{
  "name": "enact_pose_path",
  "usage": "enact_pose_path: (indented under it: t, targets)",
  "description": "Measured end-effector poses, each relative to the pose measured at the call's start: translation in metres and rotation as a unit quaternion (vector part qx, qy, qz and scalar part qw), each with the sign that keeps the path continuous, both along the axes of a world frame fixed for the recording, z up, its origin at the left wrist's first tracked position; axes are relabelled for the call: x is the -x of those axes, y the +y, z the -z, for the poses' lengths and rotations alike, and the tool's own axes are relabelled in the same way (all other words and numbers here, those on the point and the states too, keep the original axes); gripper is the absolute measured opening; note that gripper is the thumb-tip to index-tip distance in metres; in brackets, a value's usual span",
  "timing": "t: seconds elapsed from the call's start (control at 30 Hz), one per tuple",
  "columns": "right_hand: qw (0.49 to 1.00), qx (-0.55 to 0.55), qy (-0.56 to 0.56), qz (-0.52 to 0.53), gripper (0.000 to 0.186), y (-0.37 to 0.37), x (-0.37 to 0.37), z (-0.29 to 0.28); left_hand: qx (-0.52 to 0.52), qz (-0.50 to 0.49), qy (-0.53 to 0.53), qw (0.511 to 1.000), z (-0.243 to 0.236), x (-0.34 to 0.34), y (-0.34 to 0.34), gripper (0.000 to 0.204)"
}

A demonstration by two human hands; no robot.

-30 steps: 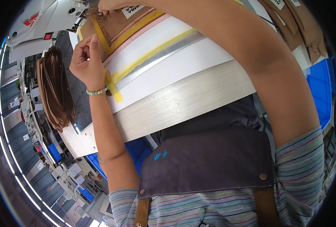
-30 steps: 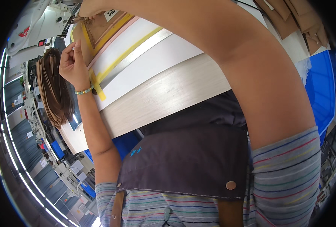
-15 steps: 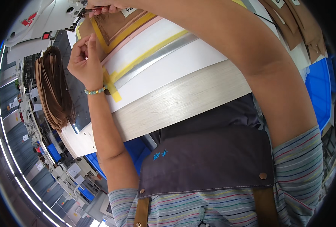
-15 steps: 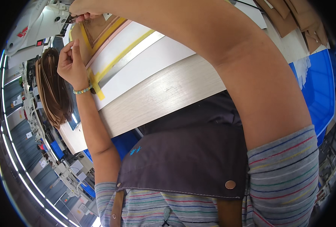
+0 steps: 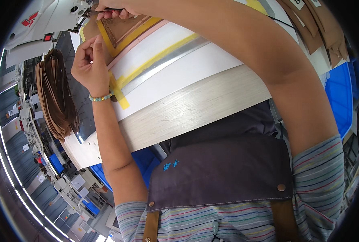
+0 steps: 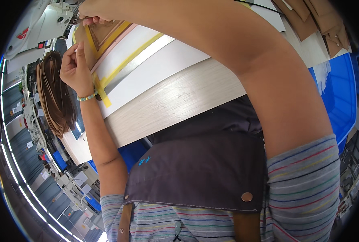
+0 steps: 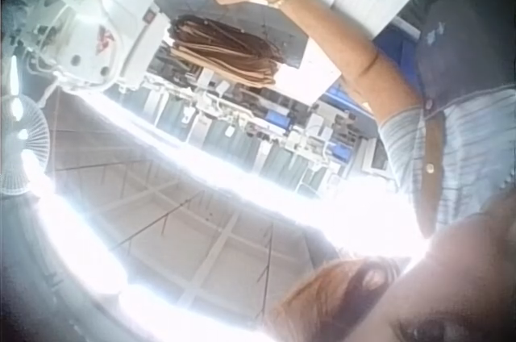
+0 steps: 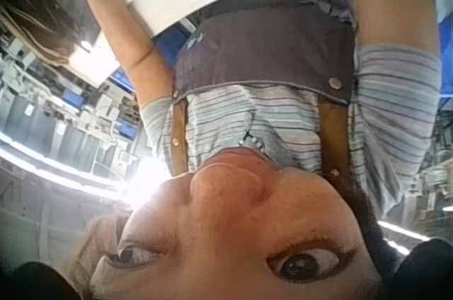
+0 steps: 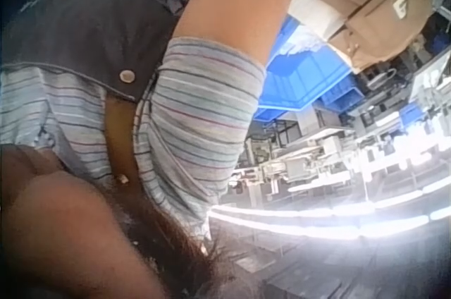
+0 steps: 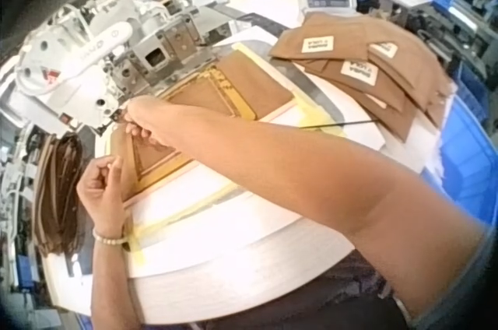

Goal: The recorder uses an industrial sewing machine to stitch a rectangular leather label onto a larger leather panel, carefully maneuvering the material around the corners.

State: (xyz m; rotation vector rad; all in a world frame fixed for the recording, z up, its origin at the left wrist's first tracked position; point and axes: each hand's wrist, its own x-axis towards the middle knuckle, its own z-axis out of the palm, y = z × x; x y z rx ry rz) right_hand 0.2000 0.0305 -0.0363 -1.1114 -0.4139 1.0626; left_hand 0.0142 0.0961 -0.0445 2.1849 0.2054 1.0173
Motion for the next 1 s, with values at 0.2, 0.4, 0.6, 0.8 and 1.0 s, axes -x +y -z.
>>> enact_pose_path:
  t: [0.2,0.4,0.6,0.8,1.0]
  targets:
    - [0.998,0.052,0.015,-0.012,0.028,0.002,0.002,-0.005,-0.007,-0.002,0.006,1.0,-0.001,0.002,-0.003,0.01]
    - [0.998,0.025,0.004,0.049,0.026,0.015,0.009,0.004,0.001,0.007,-0.003,1.0,0.001,0.001,0.0,0.01]
    - [0.993,0.049,0.046,0.099,0.026,0.04,0.007,-0.002,0.002,0.009,-0.007,1.0,0.0,0.002,0.001,0.011]
    - [0.959,0.195,0.054,0.196,0.024,0.046,-0.009,-0.014,0.009,0.02,-0.007,1.0,-0.002,-0.011,-0.009,0.012]
    - [0.904,0.337,0.062,0.258,0.023,0.054,0.018,-0.025,0.017,-0.012,0.009,1.0,0.0,0.003,-0.004,0.011]
